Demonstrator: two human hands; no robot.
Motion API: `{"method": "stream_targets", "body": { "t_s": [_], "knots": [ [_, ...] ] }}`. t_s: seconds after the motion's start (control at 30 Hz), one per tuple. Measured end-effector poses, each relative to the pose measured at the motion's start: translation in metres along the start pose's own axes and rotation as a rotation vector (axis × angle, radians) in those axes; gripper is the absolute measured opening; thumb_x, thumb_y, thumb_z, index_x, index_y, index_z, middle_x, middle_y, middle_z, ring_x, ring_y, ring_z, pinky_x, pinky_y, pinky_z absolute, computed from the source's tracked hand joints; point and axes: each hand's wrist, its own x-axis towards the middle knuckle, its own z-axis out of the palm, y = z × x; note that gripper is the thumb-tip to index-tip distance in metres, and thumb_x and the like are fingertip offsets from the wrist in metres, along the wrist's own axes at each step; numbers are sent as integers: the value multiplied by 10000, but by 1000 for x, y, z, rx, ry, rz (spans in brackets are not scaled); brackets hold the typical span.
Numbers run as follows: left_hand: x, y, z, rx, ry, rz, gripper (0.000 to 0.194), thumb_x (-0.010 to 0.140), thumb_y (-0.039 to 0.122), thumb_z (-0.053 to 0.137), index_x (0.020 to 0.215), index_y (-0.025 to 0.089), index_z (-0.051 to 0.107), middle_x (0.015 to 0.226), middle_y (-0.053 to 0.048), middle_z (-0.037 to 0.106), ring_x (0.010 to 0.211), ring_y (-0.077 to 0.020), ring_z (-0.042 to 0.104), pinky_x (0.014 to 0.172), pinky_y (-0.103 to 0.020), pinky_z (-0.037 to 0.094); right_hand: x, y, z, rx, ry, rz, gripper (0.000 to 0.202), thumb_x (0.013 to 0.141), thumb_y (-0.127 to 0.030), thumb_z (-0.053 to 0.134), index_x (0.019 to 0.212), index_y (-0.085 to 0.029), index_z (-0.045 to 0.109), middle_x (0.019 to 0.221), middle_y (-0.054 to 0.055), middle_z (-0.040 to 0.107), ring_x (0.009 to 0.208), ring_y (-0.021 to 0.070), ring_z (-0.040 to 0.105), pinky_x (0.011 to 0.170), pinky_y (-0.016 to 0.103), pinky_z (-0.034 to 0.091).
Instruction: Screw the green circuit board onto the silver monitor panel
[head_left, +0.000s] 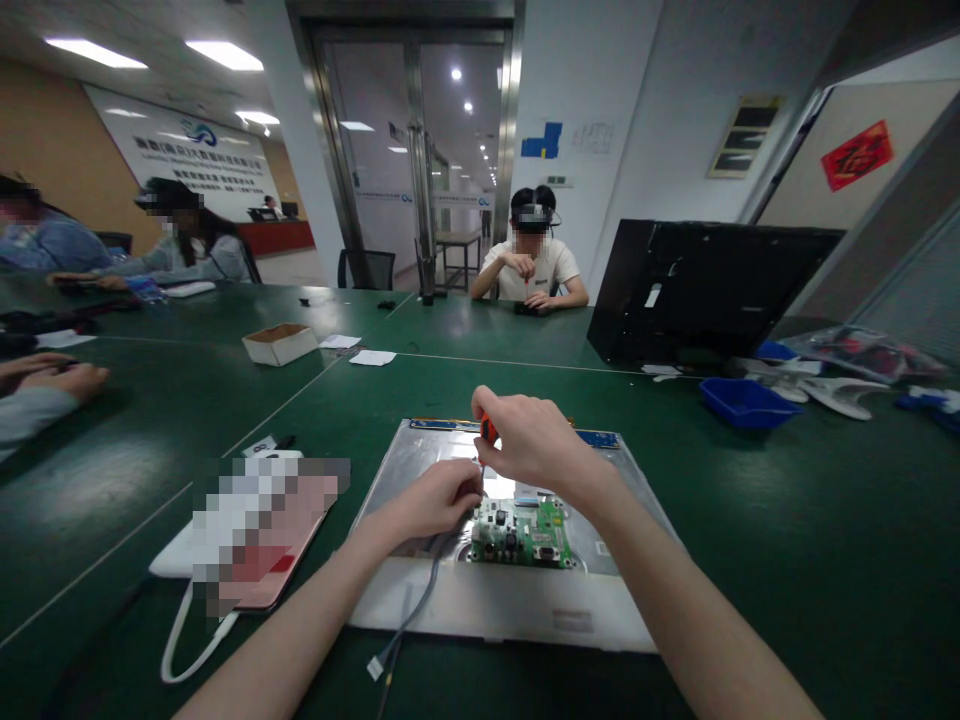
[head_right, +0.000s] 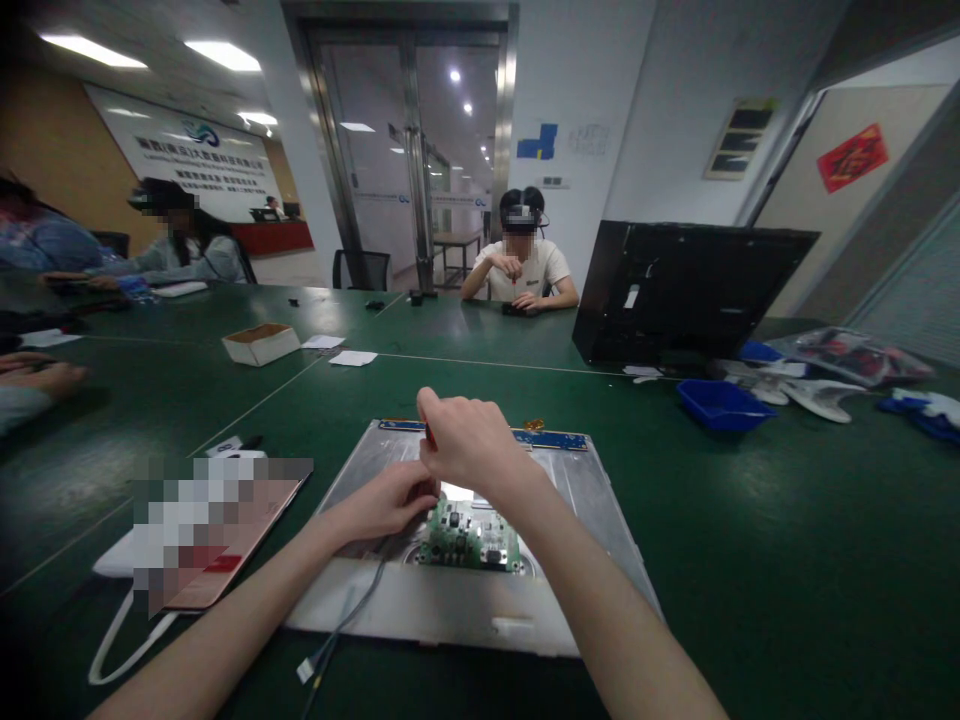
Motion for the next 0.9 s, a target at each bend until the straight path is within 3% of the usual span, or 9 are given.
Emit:
{"method": "stream_targets", "body": {
  "t_s": [0.9],
  "knots": [
    [1, -2, 2, -7, 7, 13, 94, 787, 119, 519, 845, 157, 582, 765, -21, 597, 696, -157, 521, 645, -263, 395, -1, -1, 0, 37, -16, -62, 221, 752, -194, 479, 971, -216, 453, 827, 7, 655, 656, 131, 534, 500, 278, 183]
  ]
}}
